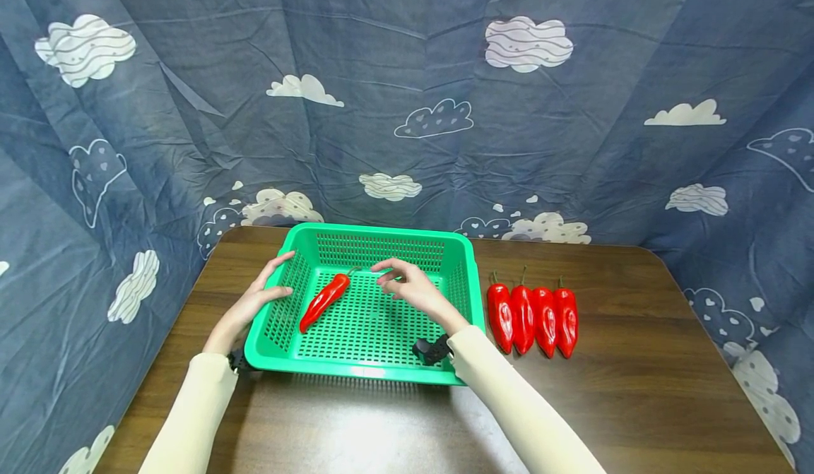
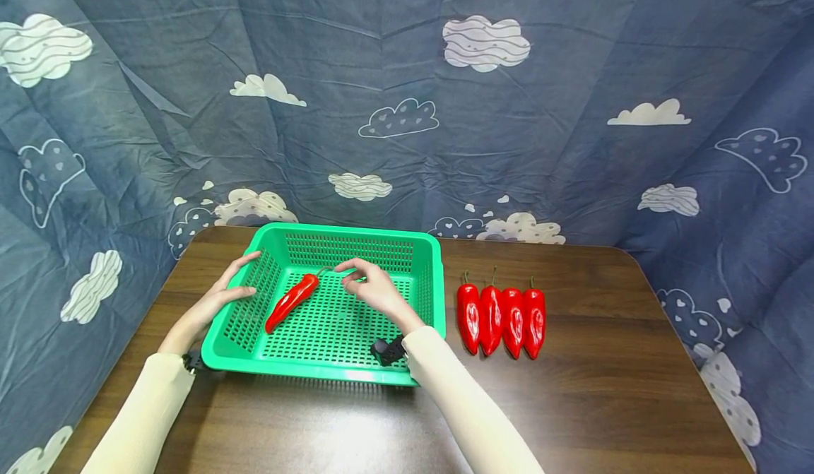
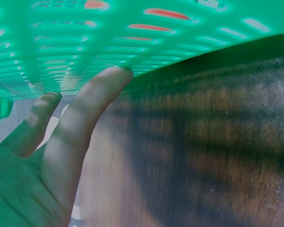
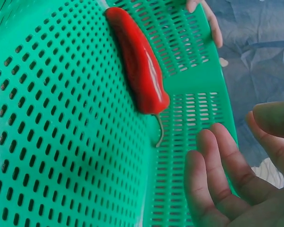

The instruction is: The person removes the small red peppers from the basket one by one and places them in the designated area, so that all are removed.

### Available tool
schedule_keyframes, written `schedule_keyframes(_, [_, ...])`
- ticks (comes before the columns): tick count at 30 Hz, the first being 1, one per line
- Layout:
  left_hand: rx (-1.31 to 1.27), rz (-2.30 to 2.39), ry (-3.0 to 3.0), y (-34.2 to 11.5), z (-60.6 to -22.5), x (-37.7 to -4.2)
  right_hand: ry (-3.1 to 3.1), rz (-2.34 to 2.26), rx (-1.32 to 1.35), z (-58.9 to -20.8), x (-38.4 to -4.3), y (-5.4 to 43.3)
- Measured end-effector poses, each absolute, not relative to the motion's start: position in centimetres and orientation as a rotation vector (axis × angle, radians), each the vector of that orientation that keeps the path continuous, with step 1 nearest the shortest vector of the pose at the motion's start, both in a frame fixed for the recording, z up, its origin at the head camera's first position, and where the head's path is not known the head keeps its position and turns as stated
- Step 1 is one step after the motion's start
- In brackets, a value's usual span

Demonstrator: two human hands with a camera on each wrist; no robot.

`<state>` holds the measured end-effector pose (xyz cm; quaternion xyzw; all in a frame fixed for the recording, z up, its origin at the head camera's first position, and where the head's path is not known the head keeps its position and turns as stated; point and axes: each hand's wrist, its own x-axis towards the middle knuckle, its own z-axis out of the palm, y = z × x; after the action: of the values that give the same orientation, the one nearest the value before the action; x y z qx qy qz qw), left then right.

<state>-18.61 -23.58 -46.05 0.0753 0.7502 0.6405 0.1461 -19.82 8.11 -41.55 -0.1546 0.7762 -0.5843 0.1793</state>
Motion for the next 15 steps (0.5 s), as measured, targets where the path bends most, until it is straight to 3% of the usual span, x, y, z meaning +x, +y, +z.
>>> schedule_keyframes(15, [0.206, 1.862, 2.129, -23.6, -46.2, -18.6, 2.166, -1.575, -0.457, -42.6, -20.1, 6.7])
